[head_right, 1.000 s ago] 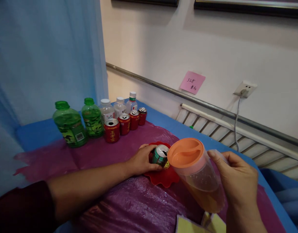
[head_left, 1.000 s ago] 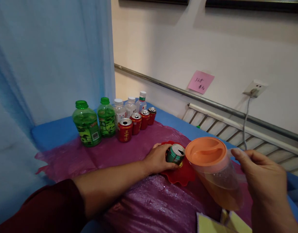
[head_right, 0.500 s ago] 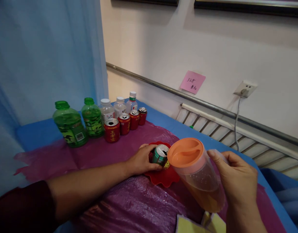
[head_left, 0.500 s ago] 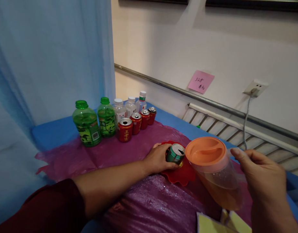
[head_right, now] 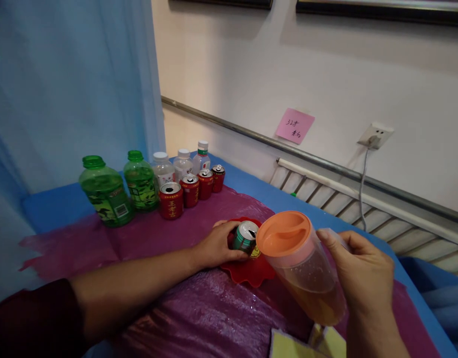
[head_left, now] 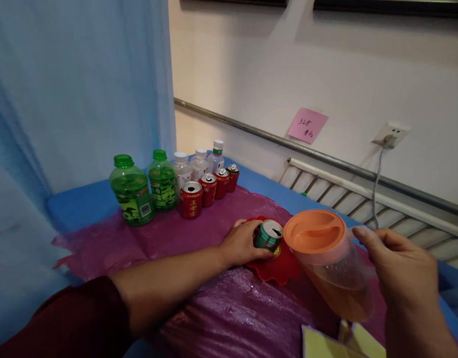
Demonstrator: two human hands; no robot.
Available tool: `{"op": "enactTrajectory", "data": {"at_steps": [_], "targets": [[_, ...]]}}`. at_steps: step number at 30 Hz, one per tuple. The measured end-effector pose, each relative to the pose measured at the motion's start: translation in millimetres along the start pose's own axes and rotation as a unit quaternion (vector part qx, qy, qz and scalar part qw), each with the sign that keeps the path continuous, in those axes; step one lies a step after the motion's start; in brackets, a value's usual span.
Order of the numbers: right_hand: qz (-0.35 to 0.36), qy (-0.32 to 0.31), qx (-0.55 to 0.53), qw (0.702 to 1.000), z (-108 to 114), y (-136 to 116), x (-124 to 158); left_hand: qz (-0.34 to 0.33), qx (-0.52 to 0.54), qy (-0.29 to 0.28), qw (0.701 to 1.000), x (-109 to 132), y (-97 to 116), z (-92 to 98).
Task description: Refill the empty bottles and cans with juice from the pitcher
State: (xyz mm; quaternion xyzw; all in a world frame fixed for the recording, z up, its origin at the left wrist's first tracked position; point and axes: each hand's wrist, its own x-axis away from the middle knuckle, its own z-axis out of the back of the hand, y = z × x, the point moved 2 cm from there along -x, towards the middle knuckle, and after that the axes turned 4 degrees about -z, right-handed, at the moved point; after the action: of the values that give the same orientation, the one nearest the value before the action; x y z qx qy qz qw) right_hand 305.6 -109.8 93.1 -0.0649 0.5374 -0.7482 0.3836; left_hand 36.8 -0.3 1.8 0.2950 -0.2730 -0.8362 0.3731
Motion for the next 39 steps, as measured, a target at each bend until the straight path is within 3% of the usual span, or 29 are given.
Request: {"op": "enactTrajectory", "data": {"at_steps": [39], "targets": [[-0.003, 0.003, 0.014, 1.0, 0.9, -4.0, 1.3, 0.001, -0.004, -0.016, 1.0, -1.0, -0.7, -1.0]]}}
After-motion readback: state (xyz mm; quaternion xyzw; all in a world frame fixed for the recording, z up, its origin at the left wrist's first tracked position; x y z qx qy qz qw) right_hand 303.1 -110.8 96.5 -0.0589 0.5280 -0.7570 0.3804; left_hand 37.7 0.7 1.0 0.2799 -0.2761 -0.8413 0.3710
